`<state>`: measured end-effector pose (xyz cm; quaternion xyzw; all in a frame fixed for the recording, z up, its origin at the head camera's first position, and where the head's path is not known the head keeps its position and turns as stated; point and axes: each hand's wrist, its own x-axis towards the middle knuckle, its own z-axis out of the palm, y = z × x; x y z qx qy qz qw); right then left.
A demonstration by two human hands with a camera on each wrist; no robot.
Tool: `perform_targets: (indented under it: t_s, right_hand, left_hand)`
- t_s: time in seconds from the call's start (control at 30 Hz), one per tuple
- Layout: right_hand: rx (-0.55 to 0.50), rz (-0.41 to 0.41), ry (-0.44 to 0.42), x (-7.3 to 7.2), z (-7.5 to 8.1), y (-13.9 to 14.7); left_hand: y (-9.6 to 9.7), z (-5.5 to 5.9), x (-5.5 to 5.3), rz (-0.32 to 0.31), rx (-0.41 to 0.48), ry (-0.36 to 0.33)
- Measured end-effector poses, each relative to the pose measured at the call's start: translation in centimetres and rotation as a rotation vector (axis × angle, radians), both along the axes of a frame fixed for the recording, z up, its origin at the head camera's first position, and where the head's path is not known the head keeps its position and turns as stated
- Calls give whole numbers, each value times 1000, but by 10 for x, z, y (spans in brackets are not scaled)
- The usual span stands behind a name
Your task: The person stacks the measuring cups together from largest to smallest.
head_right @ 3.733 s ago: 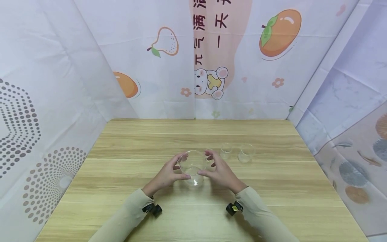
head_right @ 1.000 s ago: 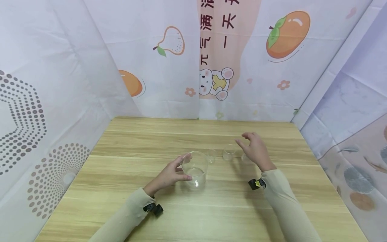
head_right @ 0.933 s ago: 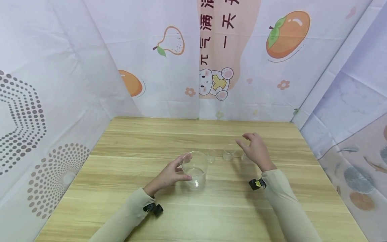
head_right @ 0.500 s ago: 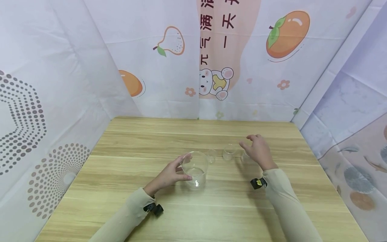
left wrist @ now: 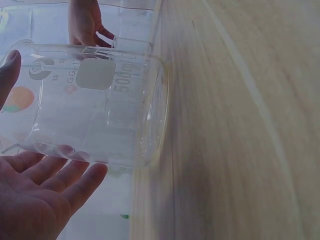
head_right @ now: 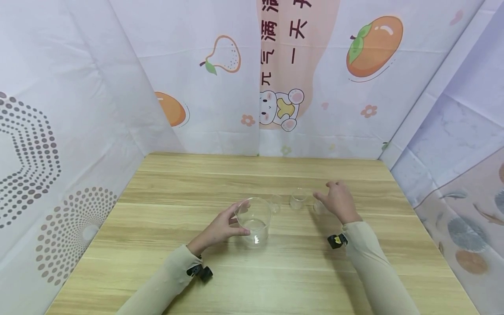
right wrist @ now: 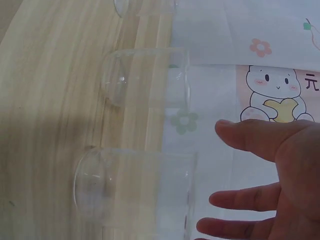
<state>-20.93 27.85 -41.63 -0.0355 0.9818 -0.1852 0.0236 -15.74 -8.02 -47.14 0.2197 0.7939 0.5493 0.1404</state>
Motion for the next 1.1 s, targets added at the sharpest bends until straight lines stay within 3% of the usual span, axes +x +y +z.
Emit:
perform_targets:
  t_s: [0.67, 1.1]
  right_hand:
    - [40, -30, -82, 3, -7, 4]
    - [44, -11, -47, 4, -3, 2]
  left_hand:
    - [-1, 2, 1, -27, 20, 2]
    - [-1, 3, 2, -1, 18, -13]
